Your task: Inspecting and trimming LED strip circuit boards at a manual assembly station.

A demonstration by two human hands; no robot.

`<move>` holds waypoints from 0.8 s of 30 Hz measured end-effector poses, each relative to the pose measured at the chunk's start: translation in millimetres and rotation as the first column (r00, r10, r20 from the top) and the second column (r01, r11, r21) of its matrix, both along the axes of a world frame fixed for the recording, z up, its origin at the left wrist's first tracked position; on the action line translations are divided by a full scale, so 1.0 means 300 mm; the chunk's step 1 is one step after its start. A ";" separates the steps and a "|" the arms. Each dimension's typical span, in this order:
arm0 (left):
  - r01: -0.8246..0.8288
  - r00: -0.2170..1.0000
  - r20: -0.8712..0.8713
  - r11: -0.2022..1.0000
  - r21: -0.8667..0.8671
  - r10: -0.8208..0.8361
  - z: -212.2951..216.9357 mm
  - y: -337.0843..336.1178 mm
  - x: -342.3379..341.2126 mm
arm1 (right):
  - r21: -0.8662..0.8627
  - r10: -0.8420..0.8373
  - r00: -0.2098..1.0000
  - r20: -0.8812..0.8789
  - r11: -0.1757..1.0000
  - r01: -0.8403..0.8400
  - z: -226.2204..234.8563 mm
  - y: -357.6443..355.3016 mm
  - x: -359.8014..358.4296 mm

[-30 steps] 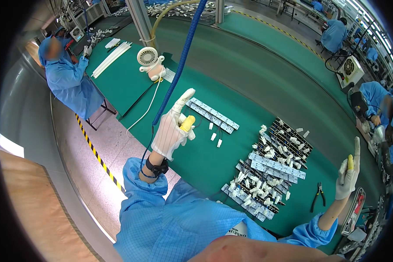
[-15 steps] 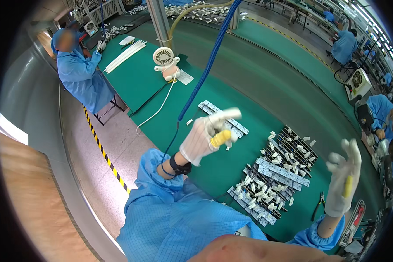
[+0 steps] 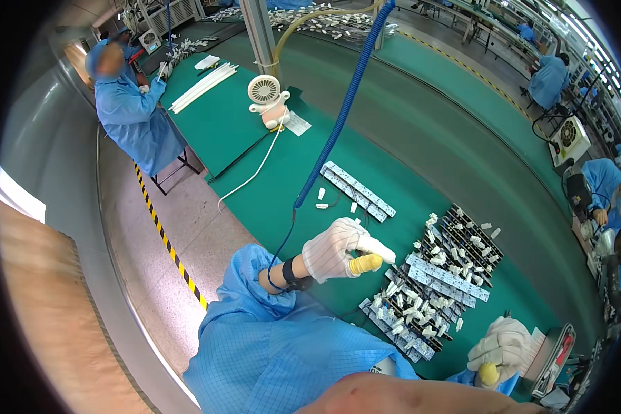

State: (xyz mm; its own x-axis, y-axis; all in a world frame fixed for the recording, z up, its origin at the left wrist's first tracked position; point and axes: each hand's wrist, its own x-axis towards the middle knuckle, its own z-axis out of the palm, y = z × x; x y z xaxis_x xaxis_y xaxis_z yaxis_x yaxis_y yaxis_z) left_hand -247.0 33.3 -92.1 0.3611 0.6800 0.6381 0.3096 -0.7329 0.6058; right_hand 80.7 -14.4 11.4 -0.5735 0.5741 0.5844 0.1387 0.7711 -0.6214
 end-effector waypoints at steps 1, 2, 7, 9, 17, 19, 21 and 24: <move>-0.003 0.999 -0.034 1.000 0.000 0.003 0.004 -0.001 0.000 | -0.003 -0.034 0.999 -0.007 0.999 0.034 -0.003 -0.002 -0.012; -0.006 0.998 -0.068 1.000 0.001 0.006 0.006 -0.002 0.001 | -0.006 -0.067 0.998 -0.014 0.998 0.067 -0.006 -0.006 -0.025; -0.002 0.998 -0.064 1.000 0.006 0.003 -0.004 0.003 0.013 | -0.020 -0.091 0.996 0.006 0.996 0.091 -0.036 0.005 -0.042; -0.026 0.993 -0.115 0.998 0.055 0.032 -0.003 0.003 0.016 | -0.055 -0.061 0.998 0.018 0.997 0.061 -0.050 0.015 -0.039; 0.092 0.996 0.016 0.994 -0.064 -0.091 -0.002 0.015 0.057 | -0.086 -0.107 0.990 0.090 0.990 0.115 -0.101 0.007 -0.021; 0.067 0.998 0.008 0.996 -0.061 -0.066 -0.002 -0.004 0.054 | -0.055 -0.064 0.991 0.119 0.996 0.071 -0.114 0.023 -0.020; 0.045 0.999 0.000 0.997 -0.062 -0.045 -0.003 -0.021 0.052 | -0.078 -0.022 0.990 0.137 0.996 0.033 -0.130 0.036 -0.019; 0.075 0.997 0.011 0.995 -0.059 -0.075 -0.001 0.001 0.063 | -0.074 0.019 0.987 0.158 0.997 -0.008 -0.146 0.058 -0.022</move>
State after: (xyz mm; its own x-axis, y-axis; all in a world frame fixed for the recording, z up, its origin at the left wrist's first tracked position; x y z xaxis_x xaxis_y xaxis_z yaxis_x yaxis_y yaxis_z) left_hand -228.2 33.6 -92.3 0.4071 0.6878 0.6010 0.2500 -0.7167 0.6510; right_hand 74.0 3.0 -32.4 -0.6636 0.6033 0.4424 0.2301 0.7273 -0.6466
